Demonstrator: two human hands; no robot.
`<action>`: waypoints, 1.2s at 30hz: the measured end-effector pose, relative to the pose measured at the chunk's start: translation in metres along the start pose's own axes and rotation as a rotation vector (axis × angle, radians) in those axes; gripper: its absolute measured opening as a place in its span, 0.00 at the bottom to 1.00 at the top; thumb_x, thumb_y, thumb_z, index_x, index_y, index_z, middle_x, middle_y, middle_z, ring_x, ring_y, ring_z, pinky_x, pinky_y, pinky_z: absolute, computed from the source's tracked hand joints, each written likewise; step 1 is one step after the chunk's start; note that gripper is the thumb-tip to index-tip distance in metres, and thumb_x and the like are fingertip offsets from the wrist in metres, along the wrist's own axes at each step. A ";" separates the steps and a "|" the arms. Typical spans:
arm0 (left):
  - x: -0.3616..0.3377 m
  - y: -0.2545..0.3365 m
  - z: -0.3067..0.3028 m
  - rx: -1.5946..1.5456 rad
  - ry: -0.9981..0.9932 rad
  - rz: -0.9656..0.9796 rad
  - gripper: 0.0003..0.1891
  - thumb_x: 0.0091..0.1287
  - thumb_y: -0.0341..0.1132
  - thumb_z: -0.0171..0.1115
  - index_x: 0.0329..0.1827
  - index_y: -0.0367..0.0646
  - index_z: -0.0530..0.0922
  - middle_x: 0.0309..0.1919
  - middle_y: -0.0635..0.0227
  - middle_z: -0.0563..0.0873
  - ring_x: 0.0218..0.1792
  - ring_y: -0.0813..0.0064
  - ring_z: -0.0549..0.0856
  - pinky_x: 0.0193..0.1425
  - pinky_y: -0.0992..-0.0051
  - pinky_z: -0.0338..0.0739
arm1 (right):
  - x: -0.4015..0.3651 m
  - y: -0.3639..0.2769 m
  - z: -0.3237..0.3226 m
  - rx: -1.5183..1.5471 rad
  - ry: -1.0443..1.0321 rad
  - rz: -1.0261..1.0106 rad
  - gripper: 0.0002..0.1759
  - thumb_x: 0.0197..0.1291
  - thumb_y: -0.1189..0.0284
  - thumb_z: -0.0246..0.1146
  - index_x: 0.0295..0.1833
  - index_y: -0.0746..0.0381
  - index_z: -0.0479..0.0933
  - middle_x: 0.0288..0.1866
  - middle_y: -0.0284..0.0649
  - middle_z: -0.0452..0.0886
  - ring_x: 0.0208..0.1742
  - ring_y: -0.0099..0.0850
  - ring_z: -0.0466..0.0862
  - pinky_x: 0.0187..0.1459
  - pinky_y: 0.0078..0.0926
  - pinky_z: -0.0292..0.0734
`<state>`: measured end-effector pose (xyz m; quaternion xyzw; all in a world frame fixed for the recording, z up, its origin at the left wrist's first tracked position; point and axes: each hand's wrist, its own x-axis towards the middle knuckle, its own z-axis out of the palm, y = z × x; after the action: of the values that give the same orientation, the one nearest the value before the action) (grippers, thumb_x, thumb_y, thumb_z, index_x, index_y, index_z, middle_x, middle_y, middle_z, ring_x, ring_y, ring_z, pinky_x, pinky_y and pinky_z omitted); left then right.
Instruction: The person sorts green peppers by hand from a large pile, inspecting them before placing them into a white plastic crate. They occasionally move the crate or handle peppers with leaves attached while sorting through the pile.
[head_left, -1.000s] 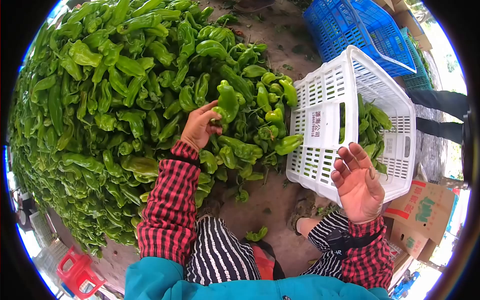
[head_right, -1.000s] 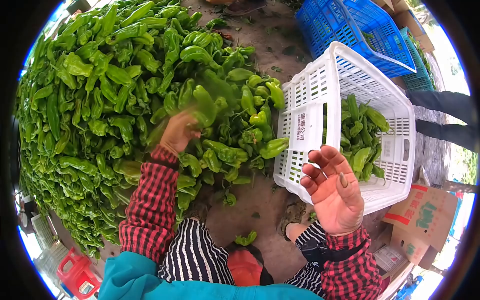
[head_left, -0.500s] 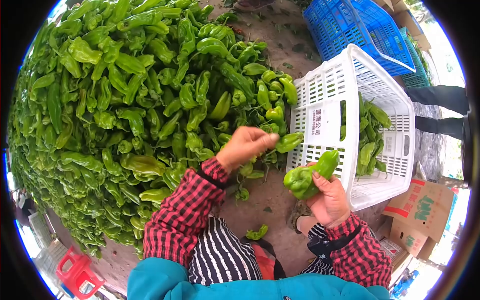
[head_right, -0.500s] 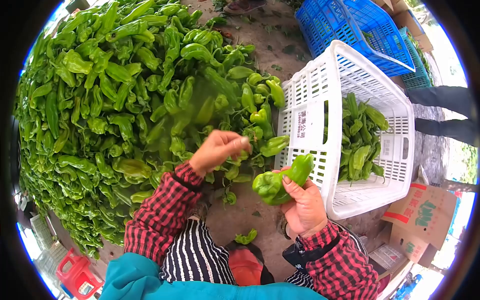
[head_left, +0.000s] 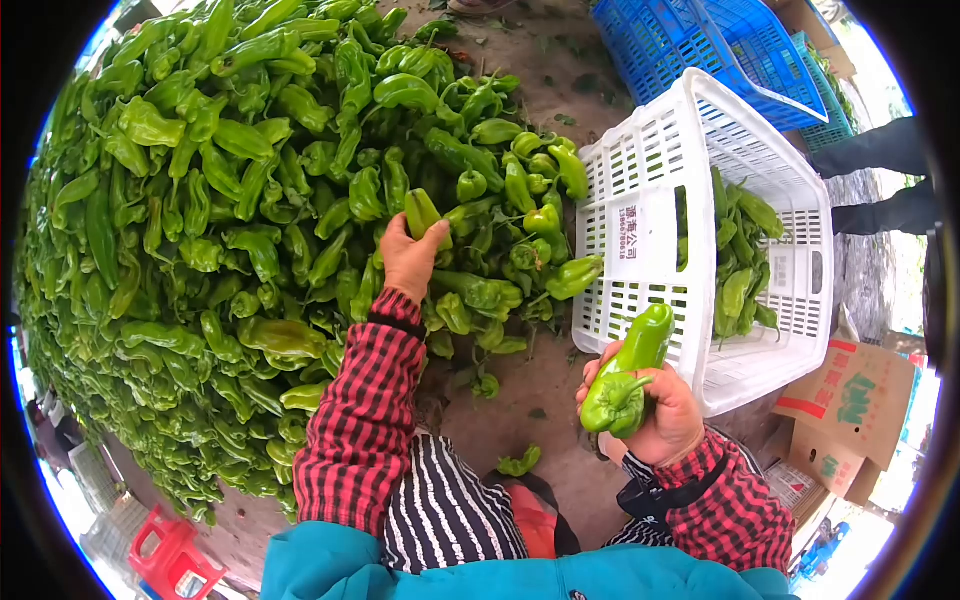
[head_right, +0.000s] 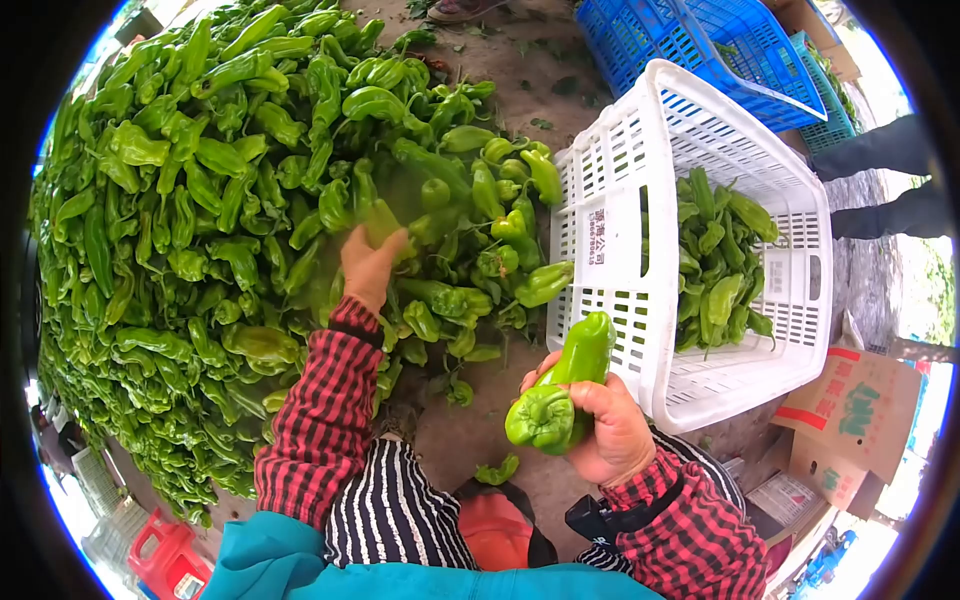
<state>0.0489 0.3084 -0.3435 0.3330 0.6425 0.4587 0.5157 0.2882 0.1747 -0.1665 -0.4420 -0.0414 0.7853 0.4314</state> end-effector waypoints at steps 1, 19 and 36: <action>-0.008 0.002 -0.008 0.005 0.006 -0.006 0.19 0.53 0.29 0.65 0.48 0.34 0.72 0.36 0.64 0.81 0.35 0.75 0.81 0.44 0.78 0.76 | -0.001 0.002 0.000 0.003 0.000 0.010 0.19 0.50 0.70 0.58 0.49 0.65 0.68 0.43 0.48 0.74 0.43 0.43 0.78 0.47 0.41 0.73; -0.053 0.037 -0.019 -0.638 -0.316 0.085 0.28 0.47 0.19 0.67 0.55 0.37 0.70 0.43 0.68 0.79 0.44 0.76 0.79 0.51 0.74 0.75 | -0.002 0.004 0.003 0.036 -0.011 0.043 0.20 0.49 0.72 0.59 0.49 0.65 0.68 0.43 0.47 0.75 0.43 0.40 0.78 0.48 0.41 0.75; -0.070 0.055 -0.003 -0.521 -0.390 0.001 0.29 0.45 0.24 0.72 0.53 0.36 0.73 0.38 0.69 0.82 0.38 0.80 0.81 0.44 0.79 0.77 | -0.007 0.002 -0.004 0.020 -0.018 0.035 0.20 0.49 0.70 0.59 0.48 0.64 0.69 0.43 0.48 0.74 0.42 0.41 0.77 0.47 0.40 0.72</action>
<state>0.0609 0.2642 -0.2673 0.2718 0.3927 0.5353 0.6967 0.2912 0.1676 -0.1652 -0.4313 -0.0298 0.7970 0.4217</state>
